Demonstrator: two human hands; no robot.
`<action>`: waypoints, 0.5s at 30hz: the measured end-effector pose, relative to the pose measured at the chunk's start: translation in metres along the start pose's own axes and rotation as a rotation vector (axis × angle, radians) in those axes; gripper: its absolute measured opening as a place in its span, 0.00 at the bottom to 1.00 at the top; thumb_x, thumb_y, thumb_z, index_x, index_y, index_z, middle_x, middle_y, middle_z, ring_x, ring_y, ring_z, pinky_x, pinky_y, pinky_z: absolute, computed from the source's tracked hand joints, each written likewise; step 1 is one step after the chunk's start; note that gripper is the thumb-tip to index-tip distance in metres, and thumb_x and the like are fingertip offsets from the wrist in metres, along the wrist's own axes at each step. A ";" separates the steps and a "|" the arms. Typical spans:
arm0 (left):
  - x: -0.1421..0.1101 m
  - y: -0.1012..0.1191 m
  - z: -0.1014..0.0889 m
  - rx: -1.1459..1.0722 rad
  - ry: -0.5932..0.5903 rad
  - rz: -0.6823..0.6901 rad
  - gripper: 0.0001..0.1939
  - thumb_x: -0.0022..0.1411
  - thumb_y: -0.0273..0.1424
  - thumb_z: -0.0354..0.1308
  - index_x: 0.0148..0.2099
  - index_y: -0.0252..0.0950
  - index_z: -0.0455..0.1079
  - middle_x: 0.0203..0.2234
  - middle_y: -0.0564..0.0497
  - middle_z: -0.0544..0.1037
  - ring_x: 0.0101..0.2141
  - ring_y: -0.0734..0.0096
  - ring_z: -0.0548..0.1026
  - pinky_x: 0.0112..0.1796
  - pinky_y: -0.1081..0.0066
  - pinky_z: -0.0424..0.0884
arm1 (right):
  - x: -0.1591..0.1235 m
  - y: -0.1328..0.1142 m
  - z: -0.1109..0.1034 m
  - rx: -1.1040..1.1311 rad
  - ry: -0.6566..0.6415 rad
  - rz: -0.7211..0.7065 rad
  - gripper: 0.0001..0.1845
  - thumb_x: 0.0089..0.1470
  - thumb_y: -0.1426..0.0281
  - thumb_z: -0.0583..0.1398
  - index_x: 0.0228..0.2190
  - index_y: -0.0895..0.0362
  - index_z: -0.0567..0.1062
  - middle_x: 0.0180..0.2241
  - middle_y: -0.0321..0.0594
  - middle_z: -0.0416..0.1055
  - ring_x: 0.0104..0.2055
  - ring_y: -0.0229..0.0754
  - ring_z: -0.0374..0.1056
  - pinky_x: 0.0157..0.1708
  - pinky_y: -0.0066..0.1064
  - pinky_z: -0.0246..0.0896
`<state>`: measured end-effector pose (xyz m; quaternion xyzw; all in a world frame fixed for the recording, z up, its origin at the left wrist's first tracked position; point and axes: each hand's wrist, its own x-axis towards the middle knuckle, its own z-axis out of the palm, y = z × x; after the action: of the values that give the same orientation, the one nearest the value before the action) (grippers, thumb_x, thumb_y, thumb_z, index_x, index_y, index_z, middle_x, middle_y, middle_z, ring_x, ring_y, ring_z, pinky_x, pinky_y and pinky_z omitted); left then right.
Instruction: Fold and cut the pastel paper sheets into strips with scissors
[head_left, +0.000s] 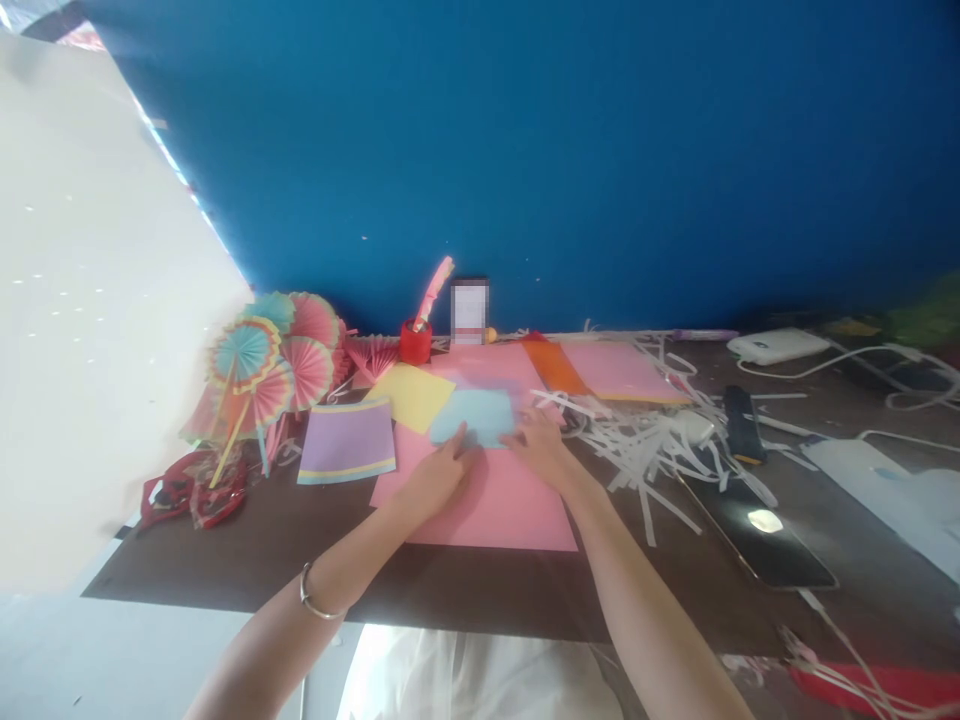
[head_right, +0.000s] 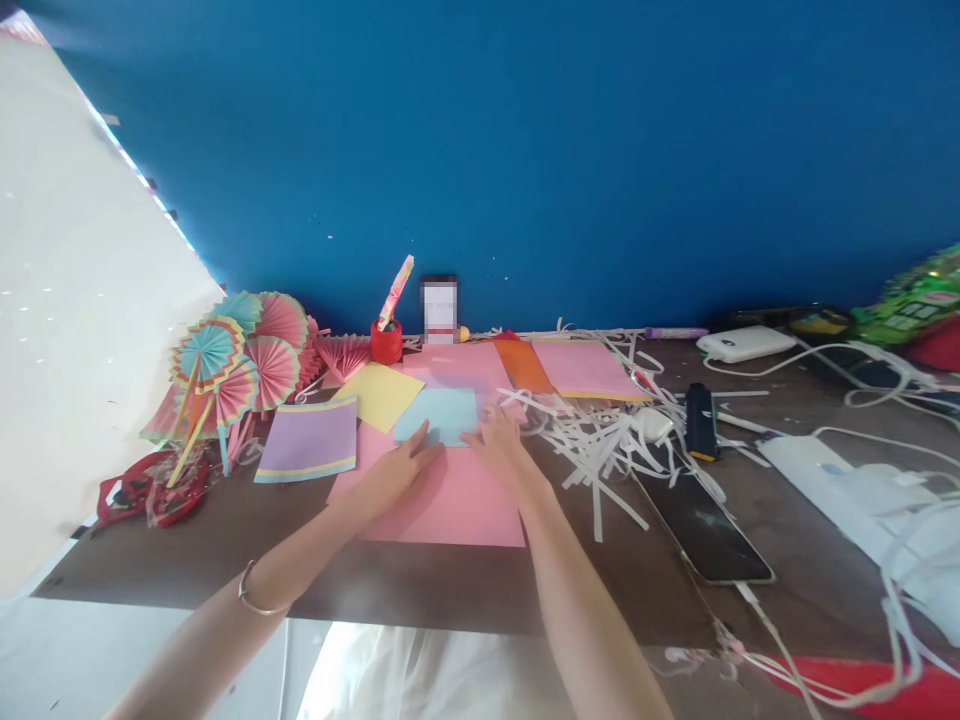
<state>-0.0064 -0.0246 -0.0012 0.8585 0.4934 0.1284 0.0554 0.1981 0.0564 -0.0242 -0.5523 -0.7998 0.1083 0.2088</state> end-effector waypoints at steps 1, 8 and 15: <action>0.000 0.000 0.000 0.021 -0.012 -0.002 0.27 0.57 0.16 0.38 0.57 0.37 0.59 0.62 0.41 0.48 0.38 0.62 0.76 0.35 0.66 0.72 | 0.000 0.001 0.001 -0.012 -0.004 -0.003 0.15 0.49 0.63 0.58 0.17 0.58 0.70 0.48 0.50 0.63 0.52 0.56 0.55 0.51 0.49 0.48; 0.000 -0.001 -0.001 0.022 -0.016 0.005 0.27 0.57 0.16 0.38 0.58 0.37 0.57 0.62 0.43 0.47 0.40 0.65 0.75 0.39 0.68 0.71 | 0.000 0.001 0.000 -0.074 -0.043 0.034 0.16 0.49 0.58 0.57 0.21 0.57 0.70 0.49 0.50 0.61 0.55 0.60 0.50 0.49 0.55 0.47; -0.003 -0.007 -0.005 -0.139 -0.065 -0.071 0.25 0.57 0.17 0.40 0.55 0.37 0.61 0.63 0.43 0.45 0.48 0.61 0.70 0.46 0.63 0.68 | -0.005 -0.003 -0.017 -0.139 -0.101 0.032 0.17 0.51 0.56 0.55 0.24 0.57 0.70 0.50 0.50 0.60 0.55 0.60 0.50 0.49 0.55 0.45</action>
<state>-0.0153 -0.0242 0.0016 0.8381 0.5115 0.1326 0.1354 0.2052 0.0495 -0.0093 -0.5720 -0.8060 0.0835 0.1274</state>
